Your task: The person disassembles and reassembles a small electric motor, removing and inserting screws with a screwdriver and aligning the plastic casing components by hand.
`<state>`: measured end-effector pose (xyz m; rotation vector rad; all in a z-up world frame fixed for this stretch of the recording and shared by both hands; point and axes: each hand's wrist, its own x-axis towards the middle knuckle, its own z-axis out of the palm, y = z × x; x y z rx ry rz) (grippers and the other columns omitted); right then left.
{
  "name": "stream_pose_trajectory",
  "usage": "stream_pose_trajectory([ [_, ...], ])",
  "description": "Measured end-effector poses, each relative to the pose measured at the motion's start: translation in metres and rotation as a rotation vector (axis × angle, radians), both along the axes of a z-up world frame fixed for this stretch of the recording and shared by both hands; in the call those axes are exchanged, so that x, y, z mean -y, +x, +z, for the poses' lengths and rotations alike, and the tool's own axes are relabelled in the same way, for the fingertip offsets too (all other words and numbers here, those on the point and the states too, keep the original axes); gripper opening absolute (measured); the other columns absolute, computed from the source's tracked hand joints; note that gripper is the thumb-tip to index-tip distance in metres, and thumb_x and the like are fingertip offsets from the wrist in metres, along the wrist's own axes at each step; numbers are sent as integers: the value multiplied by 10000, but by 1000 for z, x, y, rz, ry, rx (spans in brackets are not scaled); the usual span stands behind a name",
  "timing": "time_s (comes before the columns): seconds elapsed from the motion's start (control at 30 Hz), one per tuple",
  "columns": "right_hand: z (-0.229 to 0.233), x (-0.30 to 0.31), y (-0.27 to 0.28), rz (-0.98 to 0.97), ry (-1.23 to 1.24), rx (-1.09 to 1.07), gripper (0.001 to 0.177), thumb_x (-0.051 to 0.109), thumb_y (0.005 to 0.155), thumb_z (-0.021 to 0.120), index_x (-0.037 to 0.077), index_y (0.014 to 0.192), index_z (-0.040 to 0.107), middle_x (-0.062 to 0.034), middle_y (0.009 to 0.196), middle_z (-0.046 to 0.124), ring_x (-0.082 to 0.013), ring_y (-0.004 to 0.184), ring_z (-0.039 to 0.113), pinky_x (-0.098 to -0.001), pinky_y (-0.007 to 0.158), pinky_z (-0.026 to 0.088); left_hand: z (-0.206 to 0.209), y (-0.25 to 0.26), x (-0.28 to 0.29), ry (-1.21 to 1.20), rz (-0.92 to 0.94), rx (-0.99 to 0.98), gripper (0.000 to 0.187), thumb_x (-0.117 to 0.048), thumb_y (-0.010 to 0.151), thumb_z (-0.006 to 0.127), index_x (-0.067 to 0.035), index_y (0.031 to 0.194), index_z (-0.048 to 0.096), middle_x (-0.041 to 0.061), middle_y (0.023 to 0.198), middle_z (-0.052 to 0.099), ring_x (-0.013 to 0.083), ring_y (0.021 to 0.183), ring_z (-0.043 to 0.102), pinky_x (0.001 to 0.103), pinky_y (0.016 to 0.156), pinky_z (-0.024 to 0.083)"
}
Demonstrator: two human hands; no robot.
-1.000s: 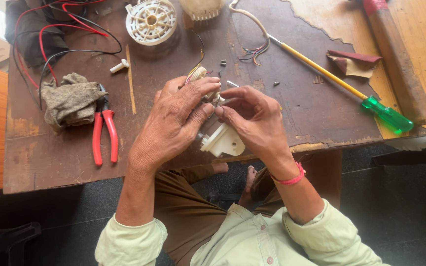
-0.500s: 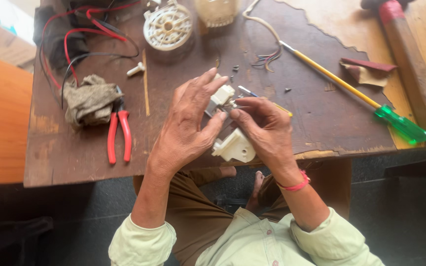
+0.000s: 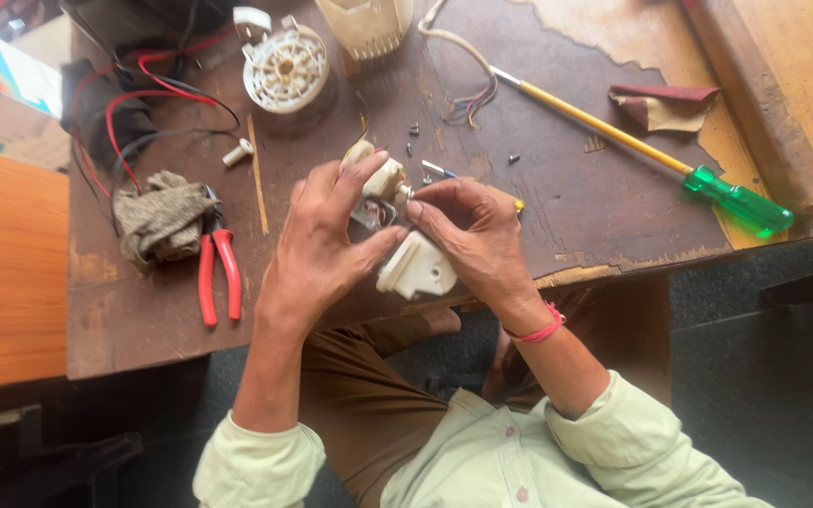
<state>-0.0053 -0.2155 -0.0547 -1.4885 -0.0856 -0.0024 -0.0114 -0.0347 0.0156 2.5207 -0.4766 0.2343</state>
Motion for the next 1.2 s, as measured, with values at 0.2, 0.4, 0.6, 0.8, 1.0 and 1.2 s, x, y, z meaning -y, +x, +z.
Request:
stream_pose_trajectory([
  [0.2, 34, 16, -6, 232, 454, 48, 218, 40, 938, 751, -14, 1149, 737, -92, 937, 760, -126, 808, 718, -262, 716, 616, 14, -35, -6, -568, -33, 13, 770, -78, 850, 858, -91, 1514, 467, 150, 1480, 592, 246, 1331, 620, 341, 1064, 555],
  [0.4, 65, 23, -17, 314, 339, 126, 253, 29, 965, 713, -45, 1206, 734, -100, 1025, 752, -131, 888, 730, -262, 791, 623, 25, -54, -3, -1185, 21, -47, 787, -23, 910, 797, -52, 1560, 355, 168, 1288, 685, 214, 1092, 721, 368, 994, 603],
  [0.6, 48, 13, -39, 305, 78, 293, 309, -4, 882, 749, -33, 1187, 706, -66, 1038, 745, -98, 946, 714, -233, 803, 608, 31, -52, 11, -1200, 272, 89, 789, -56, 864, 833, -26, 1521, 398, 138, 1169, 676, 144, 1011, 657, 325, 933, 580],
  [0.8, 23, -2, -70, 186, -22, 208, 303, 47, 861, 808, -60, 1133, 728, -106, 938, 755, -104, 793, 701, -241, 675, 588, 31, -54, 29, -1031, 385, 352, 704, -111, 909, 836, -19, 1481, 436, 83, 1276, 620, 124, 1106, 620, 285, 993, 545],
  [1.0, 24, -16, -94, 238, 430, -124, 308, 42, 857, 786, -86, 1113, 672, -140, 880, 743, -154, 735, 736, -292, 687, 646, 22, -53, 50, -1060, 453, 449, 705, -102, 919, 824, -38, 1506, 439, 57, 1260, 601, 112, 1067, 614, 293, 979, 550],
  [1.2, 35, -24, -117, -11, 219, 93, 276, 18, 878, 777, -31, 1115, 645, -97, 892, 764, -152, 741, 744, -279, 667, 633, 5, -47, 55, -1162, 412, 452, 725, -58, 899, 826, -42, 1514, 443, 61, 1300, 583, 110, 1084, 620, 275, 973, 560],
])
